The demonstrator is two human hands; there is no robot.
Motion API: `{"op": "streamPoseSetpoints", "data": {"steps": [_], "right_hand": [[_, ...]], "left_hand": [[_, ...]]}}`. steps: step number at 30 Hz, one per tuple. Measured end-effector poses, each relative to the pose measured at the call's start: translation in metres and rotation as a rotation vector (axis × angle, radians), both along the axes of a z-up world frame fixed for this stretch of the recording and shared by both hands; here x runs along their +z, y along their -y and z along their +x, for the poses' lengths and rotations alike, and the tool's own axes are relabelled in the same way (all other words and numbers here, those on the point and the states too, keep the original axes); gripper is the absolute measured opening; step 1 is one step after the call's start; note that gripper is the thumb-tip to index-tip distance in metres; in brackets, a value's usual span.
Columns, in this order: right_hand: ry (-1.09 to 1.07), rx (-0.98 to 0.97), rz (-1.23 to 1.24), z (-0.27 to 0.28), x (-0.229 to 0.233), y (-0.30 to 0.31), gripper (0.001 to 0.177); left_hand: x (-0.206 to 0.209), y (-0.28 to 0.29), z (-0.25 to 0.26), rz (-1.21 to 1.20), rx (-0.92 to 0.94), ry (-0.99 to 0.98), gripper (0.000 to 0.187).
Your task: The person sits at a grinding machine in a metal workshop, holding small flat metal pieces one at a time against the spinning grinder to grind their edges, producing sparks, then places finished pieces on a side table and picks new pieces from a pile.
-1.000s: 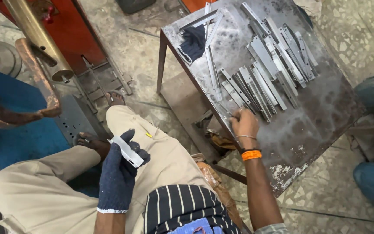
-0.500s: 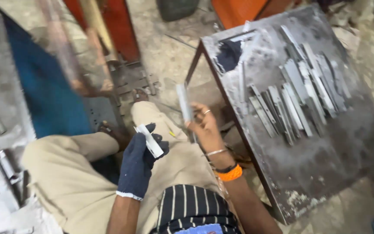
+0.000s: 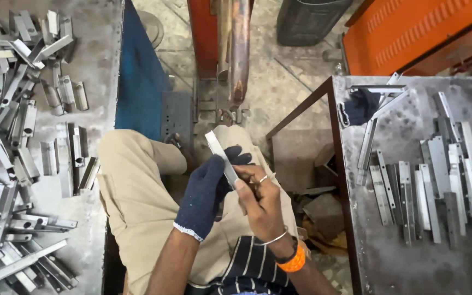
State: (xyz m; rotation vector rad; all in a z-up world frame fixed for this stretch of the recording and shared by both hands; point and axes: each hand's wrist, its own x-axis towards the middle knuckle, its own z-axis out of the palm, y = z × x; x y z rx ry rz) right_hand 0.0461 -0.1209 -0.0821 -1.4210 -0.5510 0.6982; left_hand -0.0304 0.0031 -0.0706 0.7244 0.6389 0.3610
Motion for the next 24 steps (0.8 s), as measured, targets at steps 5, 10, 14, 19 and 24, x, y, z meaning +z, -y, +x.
{"op": "streamPoseSetpoints", "data": {"steps": [5,10,14,19,24], "right_hand": [[-0.068,0.069,0.086,-0.005,0.019,-0.007,0.034],[0.007,0.051,0.066,-0.01,0.021,-0.011,0.043],[0.024,-0.001,0.054,-0.015,0.014,-0.012,0.038],[0.099,-0.127,0.041,-0.02,0.004,-0.011,0.036],[0.113,-0.144,0.057,-0.02,0.003,-0.008,0.036]], "left_hand": [[-0.021,-0.003,-0.008,0.142,0.015,-0.174,0.039],[-0.02,-0.005,-0.005,0.312,0.098,0.03,0.03],[-0.014,-0.004,-0.005,0.282,0.119,0.023,0.026],[-0.026,0.002,-0.003,0.563,0.139,0.035,0.03],[-0.019,0.002,-0.002,0.619,0.076,-0.012,0.034]]}}
